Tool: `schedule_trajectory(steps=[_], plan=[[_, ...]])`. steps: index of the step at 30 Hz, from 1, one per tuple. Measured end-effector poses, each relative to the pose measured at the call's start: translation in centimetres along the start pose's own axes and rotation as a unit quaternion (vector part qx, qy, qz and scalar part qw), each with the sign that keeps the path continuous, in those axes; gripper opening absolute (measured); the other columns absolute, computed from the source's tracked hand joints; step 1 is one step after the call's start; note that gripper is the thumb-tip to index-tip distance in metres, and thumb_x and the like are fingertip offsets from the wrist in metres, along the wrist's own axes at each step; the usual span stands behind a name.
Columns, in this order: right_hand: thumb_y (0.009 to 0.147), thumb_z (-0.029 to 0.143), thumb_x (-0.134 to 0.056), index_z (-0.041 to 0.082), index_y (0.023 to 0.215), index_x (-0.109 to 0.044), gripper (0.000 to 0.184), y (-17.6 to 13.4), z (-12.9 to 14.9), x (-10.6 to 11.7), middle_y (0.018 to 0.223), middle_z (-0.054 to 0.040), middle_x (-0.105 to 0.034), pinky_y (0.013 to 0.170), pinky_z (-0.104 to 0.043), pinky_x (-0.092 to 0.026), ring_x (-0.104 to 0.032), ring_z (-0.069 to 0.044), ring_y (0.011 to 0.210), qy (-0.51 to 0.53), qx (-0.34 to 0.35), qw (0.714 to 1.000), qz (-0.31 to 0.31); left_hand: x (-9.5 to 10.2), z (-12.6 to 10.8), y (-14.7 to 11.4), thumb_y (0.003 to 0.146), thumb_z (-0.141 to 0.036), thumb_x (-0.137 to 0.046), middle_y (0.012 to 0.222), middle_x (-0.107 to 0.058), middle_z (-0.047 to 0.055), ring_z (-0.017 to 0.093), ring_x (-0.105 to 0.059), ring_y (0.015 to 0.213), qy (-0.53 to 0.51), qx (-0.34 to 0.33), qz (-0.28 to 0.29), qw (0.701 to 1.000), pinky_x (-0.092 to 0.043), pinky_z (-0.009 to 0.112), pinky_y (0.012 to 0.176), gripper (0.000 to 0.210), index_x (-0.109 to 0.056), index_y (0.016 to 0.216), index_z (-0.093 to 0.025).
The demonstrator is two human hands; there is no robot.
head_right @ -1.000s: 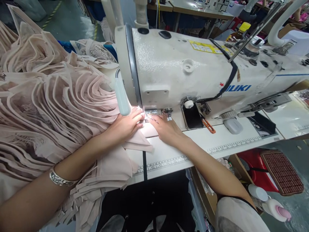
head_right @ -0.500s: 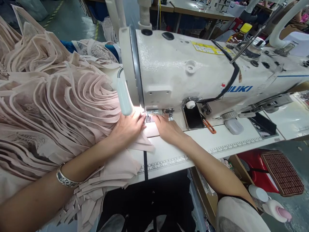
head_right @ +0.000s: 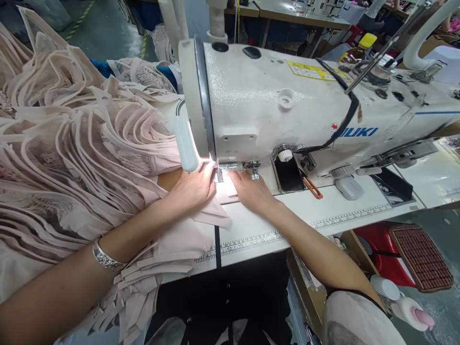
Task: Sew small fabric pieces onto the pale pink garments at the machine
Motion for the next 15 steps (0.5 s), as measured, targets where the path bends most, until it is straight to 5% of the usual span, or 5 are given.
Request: schedule_trajectory(steps=[6,15], plan=[[0.090,0.006,-0.033,0.023,0.143,-0.059,0.061,-0.42,-0.10,0.12,0.138,-0.0091,-0.065,0.086,-0.041,-0.049,-0.059,-0.029,0.117,0.034,0.037,0.998,-0.023,-0.09,-0.03,-0.09,0.095,-0.015,-0.040,0.122,-0.066,0.014,0.032,-0.057,0.125,-0.004,-0.006,0.006,1.000,-0.044,0.050,0.108,0.044,-0.053,0.136,-0.013],[0.086,0.003,-0.034,0.025,0.145,-0.057,0.067,-0.15,-0.08,0.15,0.143,-0.0056,-0.064,0.101,-0.048,-0.045,-0.058,-0.030,0.121,0.053,0.037,0.998,0.002,0.22,-0.07,-0.31,0.095,-0.017,-0.044,0.130,-0.065,0.016,0.032,-0.053,0.133,0.003,-0.001,-0.031,1.000,-0.040,0.052,0.115,0.042,-0.052,0.135,-0.012]])
Point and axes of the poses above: each hand's wrist, its own y-axis towards the middle knuckle, its own x-axis out of the back of the hand, z = x × y, the point moved 10 cm from there along y, towards the middle knuckle
